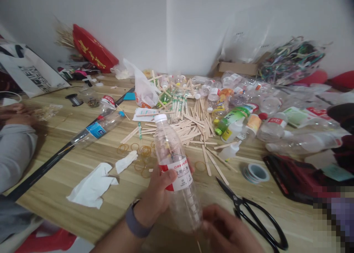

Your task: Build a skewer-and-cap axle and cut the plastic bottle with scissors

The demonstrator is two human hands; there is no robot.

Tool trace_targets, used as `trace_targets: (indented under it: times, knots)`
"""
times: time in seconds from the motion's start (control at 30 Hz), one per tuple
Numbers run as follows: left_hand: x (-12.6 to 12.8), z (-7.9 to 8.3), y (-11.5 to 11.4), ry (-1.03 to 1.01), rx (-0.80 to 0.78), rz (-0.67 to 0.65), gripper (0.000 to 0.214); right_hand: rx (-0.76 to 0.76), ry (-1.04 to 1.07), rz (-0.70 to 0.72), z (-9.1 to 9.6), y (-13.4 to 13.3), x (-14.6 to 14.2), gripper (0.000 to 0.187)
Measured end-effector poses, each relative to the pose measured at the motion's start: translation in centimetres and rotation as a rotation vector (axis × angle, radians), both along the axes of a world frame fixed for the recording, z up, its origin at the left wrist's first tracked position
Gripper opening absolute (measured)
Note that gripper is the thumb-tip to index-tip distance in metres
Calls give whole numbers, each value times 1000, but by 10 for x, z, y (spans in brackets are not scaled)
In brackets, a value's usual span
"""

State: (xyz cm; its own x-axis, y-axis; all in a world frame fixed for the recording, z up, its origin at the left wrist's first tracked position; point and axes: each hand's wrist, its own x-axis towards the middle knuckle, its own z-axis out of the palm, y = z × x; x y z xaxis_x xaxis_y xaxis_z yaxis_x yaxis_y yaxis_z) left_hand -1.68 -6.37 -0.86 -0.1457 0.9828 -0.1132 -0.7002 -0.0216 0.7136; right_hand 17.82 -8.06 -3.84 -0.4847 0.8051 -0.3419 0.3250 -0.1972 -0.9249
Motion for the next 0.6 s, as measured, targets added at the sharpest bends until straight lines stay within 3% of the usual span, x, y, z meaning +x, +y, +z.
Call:
trace_targets:
  times: [0.07,0.13,0.2,0.27,0.37,0.6]
  knots:
    - [0,4,0,48,-4,-49,48,412,-204,-123,24,15,3,32]
    - [1,9,-1,109,-20,-104,49,872,-203,-155,47,31,-3,18]
    - [1,13,-1,167,-26,-140,53,1141,-165,-190,64,44,-16,30]
    - [-2,14,-1,221,-19,-155,59,1143,-134,-97,71,51,-30,33]
    - [-8,16,-3,320,-36,-142,58,1031,-164,-47,69,53,-41,20]
    - [-18,24,-3,409,-142,-123,68,874,-79,-87,65,52,-22,26]
